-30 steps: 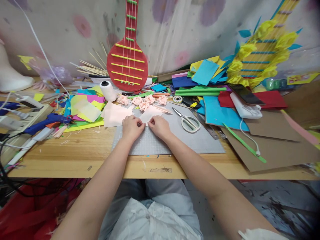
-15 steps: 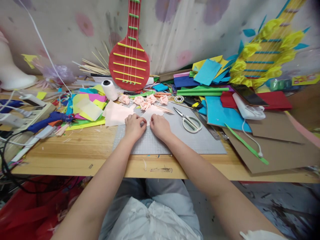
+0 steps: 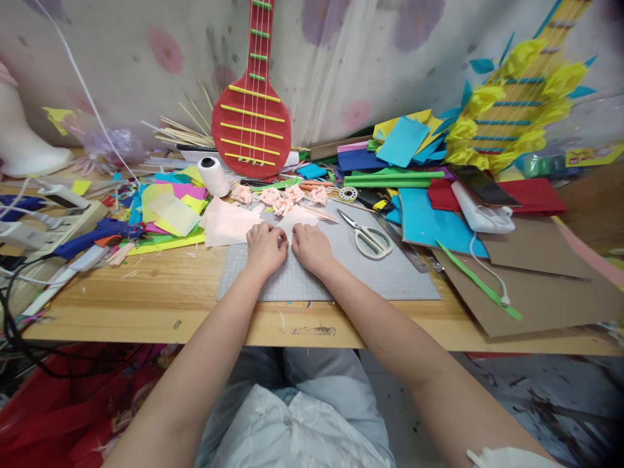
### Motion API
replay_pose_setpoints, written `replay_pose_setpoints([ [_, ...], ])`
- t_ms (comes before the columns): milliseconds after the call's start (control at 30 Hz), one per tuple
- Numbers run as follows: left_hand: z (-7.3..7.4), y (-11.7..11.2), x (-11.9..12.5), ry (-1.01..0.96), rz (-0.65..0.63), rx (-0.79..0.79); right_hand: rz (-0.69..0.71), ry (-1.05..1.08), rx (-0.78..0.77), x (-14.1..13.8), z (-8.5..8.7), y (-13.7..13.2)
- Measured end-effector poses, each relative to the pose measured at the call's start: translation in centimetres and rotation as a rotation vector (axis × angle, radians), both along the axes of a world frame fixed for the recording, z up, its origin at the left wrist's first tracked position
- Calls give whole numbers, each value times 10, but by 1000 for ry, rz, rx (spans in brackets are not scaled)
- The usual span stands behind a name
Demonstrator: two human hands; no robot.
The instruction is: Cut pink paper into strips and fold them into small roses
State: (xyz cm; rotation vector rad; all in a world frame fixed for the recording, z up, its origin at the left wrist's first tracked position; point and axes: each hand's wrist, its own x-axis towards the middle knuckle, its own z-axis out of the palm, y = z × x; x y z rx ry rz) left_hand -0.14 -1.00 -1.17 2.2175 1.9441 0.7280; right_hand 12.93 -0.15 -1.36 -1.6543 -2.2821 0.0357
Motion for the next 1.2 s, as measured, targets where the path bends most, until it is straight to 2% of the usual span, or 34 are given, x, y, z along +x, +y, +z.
replay_pose_setpoints([
  [133, 0, -1, -1, 18, -2, 2, 9, 19, -20, 4, 0, 0],
  [300, 0, 0, -1, 28, 9, 1, -49, 0, -30, 8, 0, 0],
  [467, 2, 0, 0, 47, 31, -23, -19, -28, -1, 3, 5, -6],
  [867, 1, -1, -2, 35, 16, -17, -95, -12, -85, 10, 11, -6],
  [1067, -1, 1, 0, -2, -14, -10, -20, 67, -52, 10, 7, -6],
  [1200, -4, 2, -5, -33, -72, 5, -20, 76, -65, 11, 5, -4],
])
